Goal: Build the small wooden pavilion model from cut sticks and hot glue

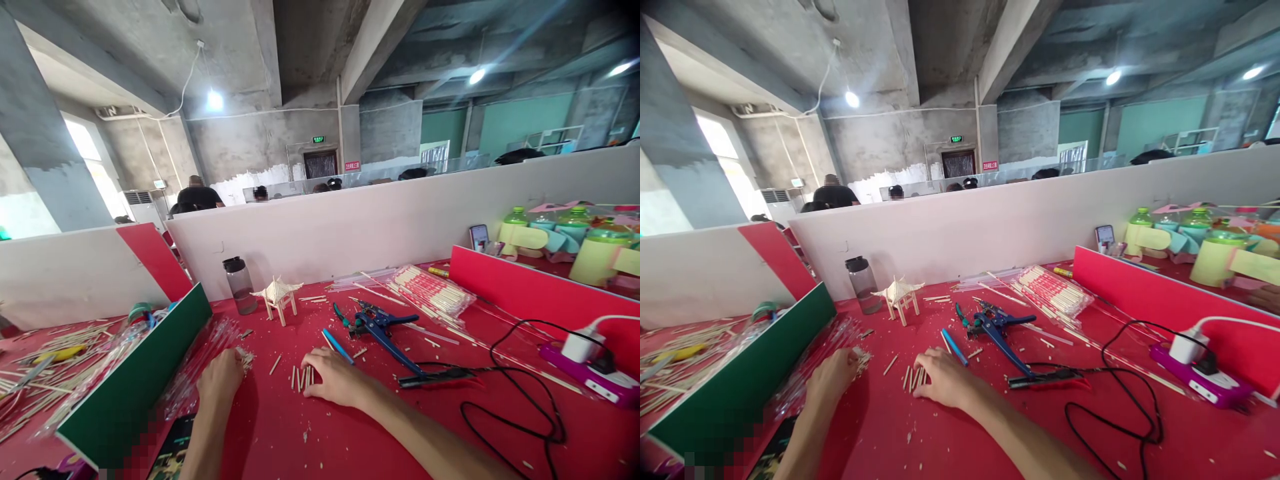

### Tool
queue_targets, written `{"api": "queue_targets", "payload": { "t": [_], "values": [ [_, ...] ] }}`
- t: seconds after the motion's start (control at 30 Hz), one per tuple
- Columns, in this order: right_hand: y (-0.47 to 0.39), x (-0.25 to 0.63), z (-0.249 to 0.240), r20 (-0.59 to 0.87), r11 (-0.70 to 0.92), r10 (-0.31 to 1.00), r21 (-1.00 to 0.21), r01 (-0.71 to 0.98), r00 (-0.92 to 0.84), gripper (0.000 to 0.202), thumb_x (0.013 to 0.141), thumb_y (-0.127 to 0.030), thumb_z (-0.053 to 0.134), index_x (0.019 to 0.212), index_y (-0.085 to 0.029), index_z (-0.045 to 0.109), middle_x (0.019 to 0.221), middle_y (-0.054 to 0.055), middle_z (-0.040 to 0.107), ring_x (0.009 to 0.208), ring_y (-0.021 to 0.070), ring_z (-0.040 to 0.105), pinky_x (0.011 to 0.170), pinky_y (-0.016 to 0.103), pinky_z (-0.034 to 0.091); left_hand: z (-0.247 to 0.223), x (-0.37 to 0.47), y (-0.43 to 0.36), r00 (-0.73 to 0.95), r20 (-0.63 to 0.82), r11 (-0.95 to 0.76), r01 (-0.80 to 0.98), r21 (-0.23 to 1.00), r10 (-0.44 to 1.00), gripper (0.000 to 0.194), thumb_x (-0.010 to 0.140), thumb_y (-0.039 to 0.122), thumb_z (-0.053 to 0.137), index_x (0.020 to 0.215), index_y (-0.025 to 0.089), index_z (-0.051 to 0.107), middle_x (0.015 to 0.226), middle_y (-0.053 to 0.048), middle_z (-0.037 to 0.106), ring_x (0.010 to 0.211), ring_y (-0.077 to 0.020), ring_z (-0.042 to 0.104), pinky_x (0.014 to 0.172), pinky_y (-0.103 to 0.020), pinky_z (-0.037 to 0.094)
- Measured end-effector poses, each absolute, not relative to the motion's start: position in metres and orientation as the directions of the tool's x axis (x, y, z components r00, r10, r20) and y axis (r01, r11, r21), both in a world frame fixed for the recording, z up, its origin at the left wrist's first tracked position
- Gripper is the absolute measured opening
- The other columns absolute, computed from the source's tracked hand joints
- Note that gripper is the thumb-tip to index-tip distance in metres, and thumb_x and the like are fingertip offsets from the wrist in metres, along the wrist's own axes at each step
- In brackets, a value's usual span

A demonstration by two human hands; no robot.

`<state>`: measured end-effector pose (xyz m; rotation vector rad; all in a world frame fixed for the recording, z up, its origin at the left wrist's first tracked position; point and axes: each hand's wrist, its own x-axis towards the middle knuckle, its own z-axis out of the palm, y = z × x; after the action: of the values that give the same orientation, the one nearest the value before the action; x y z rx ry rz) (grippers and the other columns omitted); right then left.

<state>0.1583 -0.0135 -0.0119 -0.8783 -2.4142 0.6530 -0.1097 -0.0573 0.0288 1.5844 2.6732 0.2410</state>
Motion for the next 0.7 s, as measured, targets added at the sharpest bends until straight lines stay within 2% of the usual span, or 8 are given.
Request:
{"api": "queue_targets", "payload": {
  "t": [0.2,0.33,0.53,0.6,0.7],
  "values": [
    [-0.011,0.156,-0.015,0.270,0.675,0.682,-0.588,0.445,-0.680,0.039,0.075,-0.037,0.081,0.110,-0.024,0.067,0.110,0.008,0.069,0.107,0.0285,0.061,0.091,0.036,0.045,0.027,-0.113,-0.055,-0.471,0.039,0.463,0.877,0.131,0.881,0.025,0.087,0.025,0.044,0.092,0.022,0.069,0.101,-0.017,0.075,0.098,-0.0374,0.071,0.071,-0.037,0.048],
    [-0.012,0.155,-0.016,0.284,0.681,0.680,-0.587,0.438,-0.676,0.037,0.078,-0.036,0.078,0.111,-0.024,0.067,0.112,0.008,0.069,0.109,0.0286,0.061,0.094,0.037,0.045,0.025,-0.116,-0.055,-0.462,0.079,0.453,0.884,0.111,0.883,0.023,0.087,0.022,0.044,0.088,0.022,0.067,0.095,-0.014,0.076,0.093,-0.0348,0.072,0.069,-0.034,0.047],
    [-0.015,0.155,-0.013,0.278,0.672,0.692,-0.585,0.454,-0.666,0.037,0.079,-0.038,0.077,0.111,-0.023,0.068,0.111,0.008,0.069,0.109,0.0283,0.061,0.094,0.038,0.045,0.026,-0.119,-0.052,-0.439,0.096,0.422,0.893,0.155,0.893,0.023,0.090,0.038,0.048,0.089,0.021,0.064,0.092,-0.013,0.075,0.091,-0.0339,0.071,0.066,-0.032,0.045],
    [-0.015,0.157,-0.010,0.265,0.670,0.687,-0.591,0.449,-0.676,0.039,0.077,-0.037,0.079,0.112,-0.023,0.067,0.112,0.009,0.069,0.110,0.0288,0.060,0.095,0.037,0.045,0.028,-0.114,-0.050,-0.318,0.116,0.291,0.934,0.206,0.941,0.022,0.091,0.036,0.048,0.091,0.020,0.064,0.089,-0.012,0.074,0.087,-0.0298,0.070,0.066,-0.031,0.044],
    [-0.015,0.163,-0.006,0.256,0.666,0.681,-0.606,0.435,-0.686,0.043,0.074,-0.034,0.082,0.113,-0.023,0.067,0.112,0.008,0.068,0.107,0.0282,0.061,0.092,0.036,0.045,0.030,-0.100,-0.051,-0.012,0.154,-0.046,0.930,0.364,0.988,0.020,0.090,0.033,0.050,0.097,0.021,0.065,0.089,-0.007,0.074,0.080,-0.0222,0.069,0.069,-0.027,0.046]
  ]
}}
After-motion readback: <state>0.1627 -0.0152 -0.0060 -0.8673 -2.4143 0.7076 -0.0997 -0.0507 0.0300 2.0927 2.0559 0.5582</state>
